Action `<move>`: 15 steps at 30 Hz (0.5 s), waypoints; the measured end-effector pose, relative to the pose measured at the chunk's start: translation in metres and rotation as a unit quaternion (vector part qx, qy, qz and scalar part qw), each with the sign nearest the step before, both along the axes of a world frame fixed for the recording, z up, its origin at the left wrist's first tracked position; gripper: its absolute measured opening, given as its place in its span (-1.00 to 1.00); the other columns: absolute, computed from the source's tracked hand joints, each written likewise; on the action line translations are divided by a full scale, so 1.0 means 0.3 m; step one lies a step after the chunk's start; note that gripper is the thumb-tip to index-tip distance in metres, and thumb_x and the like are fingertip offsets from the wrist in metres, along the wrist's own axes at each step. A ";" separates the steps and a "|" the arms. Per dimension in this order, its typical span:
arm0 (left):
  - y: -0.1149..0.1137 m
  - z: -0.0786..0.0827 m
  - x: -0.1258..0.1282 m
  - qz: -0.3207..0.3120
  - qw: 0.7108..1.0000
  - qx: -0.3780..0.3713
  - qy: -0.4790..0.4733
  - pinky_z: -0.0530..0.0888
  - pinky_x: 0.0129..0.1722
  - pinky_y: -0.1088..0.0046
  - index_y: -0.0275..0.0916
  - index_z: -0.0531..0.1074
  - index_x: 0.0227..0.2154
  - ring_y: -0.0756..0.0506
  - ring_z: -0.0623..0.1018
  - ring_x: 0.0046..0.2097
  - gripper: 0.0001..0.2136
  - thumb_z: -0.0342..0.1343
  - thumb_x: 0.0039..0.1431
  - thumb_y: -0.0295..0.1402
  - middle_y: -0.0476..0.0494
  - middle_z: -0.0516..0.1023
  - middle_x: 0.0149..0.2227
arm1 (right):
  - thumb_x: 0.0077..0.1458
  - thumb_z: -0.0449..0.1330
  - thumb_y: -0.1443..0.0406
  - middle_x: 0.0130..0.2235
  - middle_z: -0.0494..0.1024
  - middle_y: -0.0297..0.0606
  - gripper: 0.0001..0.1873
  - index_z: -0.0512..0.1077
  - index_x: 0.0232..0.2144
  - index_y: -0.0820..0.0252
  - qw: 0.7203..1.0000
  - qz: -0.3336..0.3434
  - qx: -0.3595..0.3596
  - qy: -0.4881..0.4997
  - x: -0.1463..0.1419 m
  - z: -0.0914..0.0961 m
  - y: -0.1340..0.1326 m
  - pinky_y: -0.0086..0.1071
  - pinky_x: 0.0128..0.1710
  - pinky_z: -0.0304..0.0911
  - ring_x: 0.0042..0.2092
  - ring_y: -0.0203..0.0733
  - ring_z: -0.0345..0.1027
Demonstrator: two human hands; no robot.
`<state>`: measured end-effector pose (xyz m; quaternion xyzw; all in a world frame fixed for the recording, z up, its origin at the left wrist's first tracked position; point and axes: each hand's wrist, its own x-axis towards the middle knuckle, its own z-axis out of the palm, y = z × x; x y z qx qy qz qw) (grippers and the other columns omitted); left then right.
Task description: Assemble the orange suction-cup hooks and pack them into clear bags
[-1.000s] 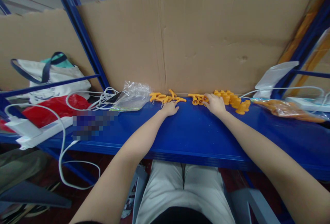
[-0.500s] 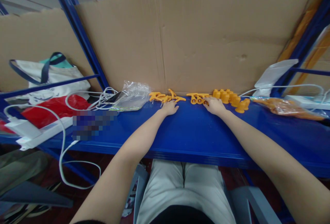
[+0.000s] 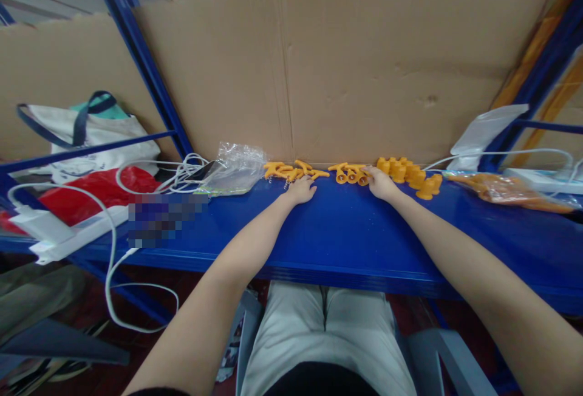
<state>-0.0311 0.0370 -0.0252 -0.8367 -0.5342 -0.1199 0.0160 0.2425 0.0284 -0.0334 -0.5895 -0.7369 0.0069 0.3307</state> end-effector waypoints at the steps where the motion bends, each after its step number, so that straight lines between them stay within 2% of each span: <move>1: -0.001 0.000 0.001 0.001 1.000 -0.001 0.002 0.26 0.28 0.06 -0.18 0.42 0.12 -0.27 0.32 0.29 -0.62 -0.10 0.34 -0.28 -0.23 0.30 0.31 | 0.04 -0.04 0.54 0.21 0.41 0.02 -0.41 0.41 0.13 0.36 1.000 0.000 0.005 0.013 0.005 0.005 0.002 -0.09 0.31 0.06 0.27 0.01 0.23; 4: -0.007 0.005 0.005 0.009 1.000 -0.009 0.015 0.24 0.27 -0.04 -0.16 0.38 0.18 -0.30 0.25 0.33 -0.60 -0.14 0.36 -0.27 -0.21 0.22 0.36 | -0.01 -0.02 0.53 0.16 0.47 0.01 -0.40 0.44 0.10 0.34 0.999 -0.019 0.015 0.043 0.020 0.023 0.004 -0.12 0.26 0.14 0.21 0.00 0.31; 6: -0.014 0.012 0.007 0.010 1.000 -0.013 0.019 0.27 0.24 -0.07 -0.16 0.39 0.17 -0.32 0.26 0.32 -0.60 -0.15 0.37 -0.26 -0.23 0.24 0.34 | -0.02 0.00 0.51 0.12 0.50 0.04 -0.41 0.46 0.08 0.37 0.998 -0.048 0.012 0.045 0.031 0.035 0.001 -0.14 0.23 0.19 0.18 0.02 0.34; 10: -0.028 0.023 0.012 0.012 1.000 -0.009 0.019 0.32 0.20 -0.06 -0.16 0.44 0.12 -0.33 0.30 0.29 -0.61 -0.14 0.36 -0.26 -0.27 0.35 0.26 | 0.00 0.05 0.48 0.11 0.51 0.09 -0.44 0.48 0.07 0.36 0.993 -0.117 -0.012 -0.010 0.038 0.046 -0.018 -0.11 0.15 0.27 0.13 0.12 0.39; 15: -0.044 0.028 0.022 0.036 0.999 0.004 0.034 0.33 0.20 0.01 -0.23 0.43 0.12 -0.29 0.35 0.25 -0.61 -0.15 0.37 -0.28 -0.32 0.39 0.20 | 0.08 0.07 0.47 0.10 0.52 0.12 -0.44 0.45 0.14 0.32 0.988 -0.123 -0.062 -0.075 0.013 0.053 -0.056 -0.09 0.09 0.32 0.13 0.18 0.40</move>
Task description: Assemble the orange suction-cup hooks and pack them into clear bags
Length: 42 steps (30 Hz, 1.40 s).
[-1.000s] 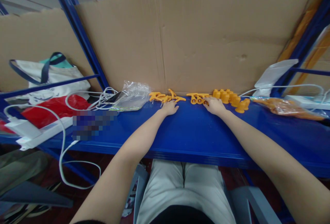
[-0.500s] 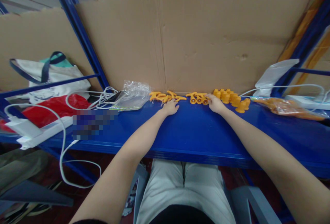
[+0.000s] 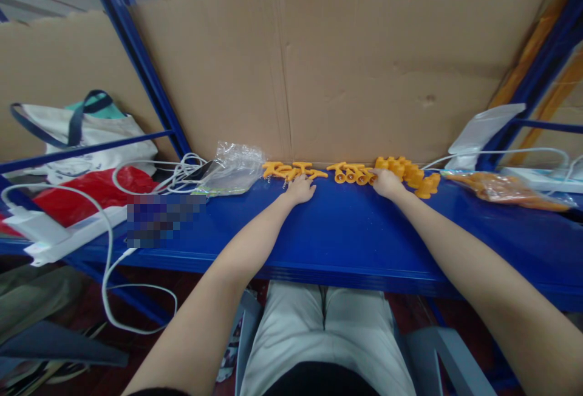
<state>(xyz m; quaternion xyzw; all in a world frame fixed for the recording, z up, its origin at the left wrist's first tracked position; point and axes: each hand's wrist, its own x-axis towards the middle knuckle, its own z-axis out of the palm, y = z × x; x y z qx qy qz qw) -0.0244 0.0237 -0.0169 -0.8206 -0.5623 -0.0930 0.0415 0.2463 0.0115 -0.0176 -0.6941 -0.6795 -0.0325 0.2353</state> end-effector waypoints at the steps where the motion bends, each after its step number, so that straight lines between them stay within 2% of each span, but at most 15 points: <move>1: -0.004 0.001 0.002 0.004 1.000 0.005 0.002 0.32 0.21 0.03 -0.24 0.42 0.12 -0.29 0.35 0.25 -0.61 -0.14 0.37 -0.28 -0.33 0.39 0.19 | 0.09 0.06 0.48 0.11 0.51 0.13 -0.44 0.42 0.17 0.34 1.000 0.000 -0.010 -0.009 -0.007 0.003 -0.007 -0.09 0.10 0.31 0.14 0.18 0.39; 7: -0.025 0.011 0.011 0.001 0.999 0.039 0.000 0.35 0.18 0.13 -0.26 0.47 0.05 -0.26 0.38 0.21 -0.67 -0.08 0.34 -0.37 -0.31 0.43 0.13 | 0.08 0.00 0.58 0.10 0.51 0.13 -0.39 0.38 0.20 0.42 0.998 0.010 -0.045 -0.042 -0.029 0.015 -0.029 -0.19 0.15 0.27 0.16 0.11 0.39; 11: -0.024 0.017 0.004 0.008 0.998 0.059 -0.010 0.37 0.15 0.09 -0.29 0.49 -0.02 -0.28 0.39 0.20 -0.70 -0.07 0.30 -0.44 -0.35 0.43 0.12 | 0.03 0.02 0.61 0.14 0.48 0.04 -0.34 0.38 0.20 0.40 0.997 0.059 -0.030 -0.042 -0.017 -0.002 -0.012 -0.26 0.21 0.21 0.18 0.03 0.37; 15: -0.015 0.021 -0.005 0.021 0.997 0.067 -0.023 0.38 0.12 0.14 -0.33 0.46 -0.02 -0.29 0.42 0.16 -0.70 -0.05 0.25 -0.53 -0.40 0.47 0.07 | 0.00 0.01 0.61 0.20 0.42 0.06 -0.33 0.37 0.20 0.44 0.993 0.106 -0.009 -0.047 0.003 -0.029 0.018 -0.20 0.25 0.17 0.23 0.03 0.31; 21: -0.012 0.016 -0.005 0.032 0.997 0.064 -0.023 0.37 0.09 0.15 -0.37 0.37 0.05 -0.31 0.43 0.14 -0.66 0.00 0.21 -0.56 -0.44 0.48 0.05 | 0.03 0.01 0.57 0.22 0.39 0.11 -0.34 0.34 0.21 0.45 0.991 0.124 0.001 -0.047 0.025 -0.058 0.052 -0.18 0.28 0.13 0.25 0.03 0.28; 27: -0.022 0.029 -0.001 0.025 0.991 0.121 -0.047 0.35 0.06 0.19 -0.30 0.35 0.01 -0.27 0.42 0.13 -0.70 -0.11 0.27 -0.55 -0.37 0.46 0.06 | 0.02 0.09 0.47 0.24 0.39 -0.01 -0.29 0.31 0.26 0.24 0.992 0.121 -0.004 -0.035 0.040 -0.077 0.070 -0.06 0.27 0.14 0.27 0.09 0.24; 31: -0.033 0.052 0.004 0.050 0.986 0.141 -0.075 0.32 0.08 0.19 -0.29 0.34 0.00 -0.26 0.43 0.12 -0.70 -0.17 0.30 -0.56 -0.35 0.45 0.07 | 0.03 0.09 0.42 0.27 0.35 -0.02 -0.29 0.28 0.27 0.20 0.992 0.124 -0.010 -0.031 0.043 -0.086 0.074 -0.03 0.27 0.14 0.28 0.10 0.21; 34: -0.036 0.060 0.004 0.075 0.980 0.137 -0.121 0.33 0.07 0.19 -0.26 0.34 -0.02 -0.24 0.45 0.12 -0.72 -0.14 0.29 -0.56 -0.34 0.46 0.07 | 0.04 0.09 0.40 0.28 0.33 -0.04 -0.28 0.25 0.29 0.17 0.992 0.124 -0.014 -0.026 0.043 -0.090 0.074 -0.01 0.26 0.14 0.29 0.10 0.19; 38: -0.029 0.058 -0.001 0.119 0.970 0.113 -0.181 0.34 0.07 0.19 -0.23 0.33 -0.03 -0.22 0.46 0.13 -0.72 -0.12 0.28 -0.58 -0.32 0.48 0.06 | 0.06 0.09 0.38 0.29 0.31 -0.07 -0.28 0.23 0.31 0.12 0.992 0.121 -0.020 -0.025 0.046 -0.093 0.078 -0.01 0.28 0.12 0.31 0.08 0.16; 42: -0.017 0.049 -0.010 0.156 0.966 0.079 -0.190 0.33 0.11 0.19 -0.19 0.32 -0.01 -0.20 0.44 0.17 -0.71 -0.07 0.25 -0.57 -0.29 0.47 0.10 | 0.06 0.09 0.39 0.29 0.30 -0.06 -0.27 0.21 0.31 0.12 0.991 0.130 -0.014 -0.024 0.050 -0.098 0.082 0.01 0.28 0.11 0.31 0.08 0.15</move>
